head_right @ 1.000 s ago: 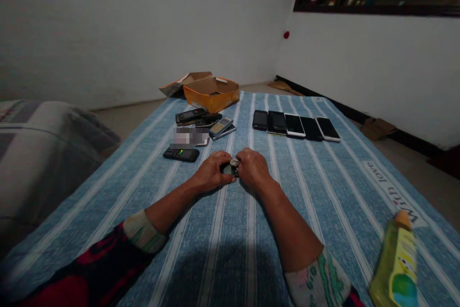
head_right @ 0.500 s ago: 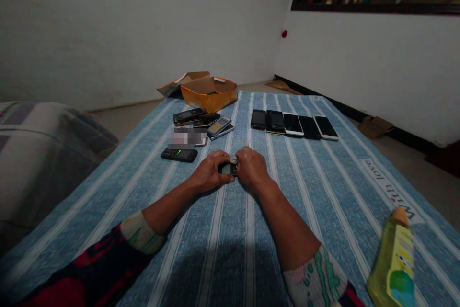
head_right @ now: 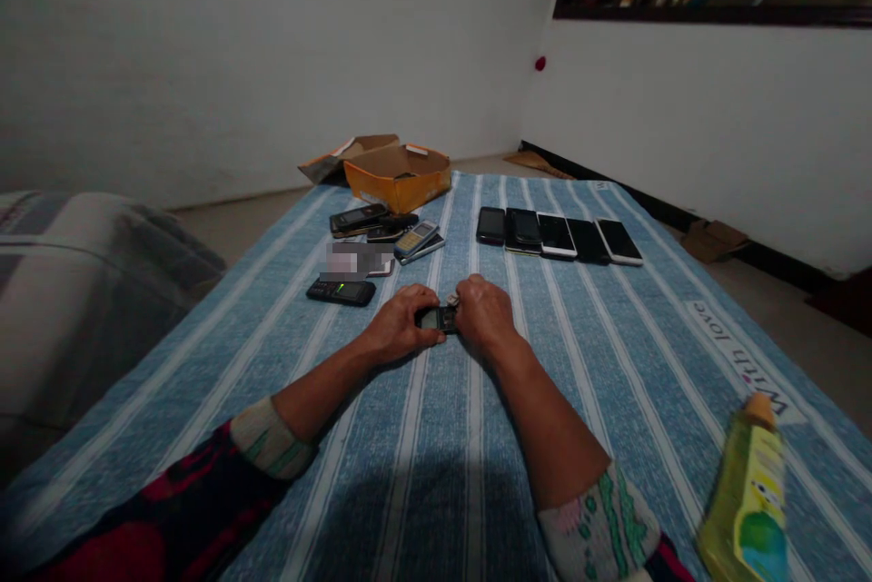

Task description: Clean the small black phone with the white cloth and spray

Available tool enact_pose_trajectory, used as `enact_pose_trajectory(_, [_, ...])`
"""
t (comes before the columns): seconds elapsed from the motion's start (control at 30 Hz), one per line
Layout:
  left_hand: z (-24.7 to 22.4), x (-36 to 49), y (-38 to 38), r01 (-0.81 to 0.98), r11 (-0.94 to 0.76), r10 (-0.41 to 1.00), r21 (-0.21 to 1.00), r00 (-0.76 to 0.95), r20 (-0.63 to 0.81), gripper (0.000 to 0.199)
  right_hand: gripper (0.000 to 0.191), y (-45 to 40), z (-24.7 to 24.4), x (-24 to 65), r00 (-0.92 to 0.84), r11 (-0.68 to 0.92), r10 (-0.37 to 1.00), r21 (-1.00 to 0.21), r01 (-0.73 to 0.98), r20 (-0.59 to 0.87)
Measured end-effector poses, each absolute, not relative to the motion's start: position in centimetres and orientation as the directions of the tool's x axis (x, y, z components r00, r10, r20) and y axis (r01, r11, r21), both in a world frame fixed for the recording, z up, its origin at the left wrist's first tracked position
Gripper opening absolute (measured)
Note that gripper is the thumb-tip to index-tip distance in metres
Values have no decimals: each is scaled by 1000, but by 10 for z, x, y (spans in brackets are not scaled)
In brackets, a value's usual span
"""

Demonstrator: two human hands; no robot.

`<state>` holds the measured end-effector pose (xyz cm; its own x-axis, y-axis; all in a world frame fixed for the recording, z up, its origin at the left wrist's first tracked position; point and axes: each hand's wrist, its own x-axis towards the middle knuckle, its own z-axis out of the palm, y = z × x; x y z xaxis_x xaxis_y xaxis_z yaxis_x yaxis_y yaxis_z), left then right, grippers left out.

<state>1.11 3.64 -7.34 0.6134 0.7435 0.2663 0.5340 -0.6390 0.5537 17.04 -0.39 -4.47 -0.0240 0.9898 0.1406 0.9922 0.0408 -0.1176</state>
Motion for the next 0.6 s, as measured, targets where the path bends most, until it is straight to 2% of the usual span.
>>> enact_pose_trajectory(0.17, [-75,11,38,548,-630,750,550,613,249,24,19,-10,-36,180,-218,211,976,-194,958,-13])
enact_pose_trajectory(0.27, [-75,12,38,533,-631,744,564,620,247,24,21,-11,-37,172,-184,181,983,-132,974,-10])
enact_pose_trajectory(0.4, [-73,12,37,531,-629,744,568,624,239,23,24,-7,-42,164,-98,103,993,-77,992,70])
enact_pose_trajectory(0.5, [-72,11,37,537,-625,750,567,613,247,23,25,-6,-41,169,-84,94,993,-131,987,82])
enact_pose_trajectory(0.6, [-73,11,37,543,-628,750,557,614,246,25,20,-8,-39,176,-165,166,986,-211,963,23])
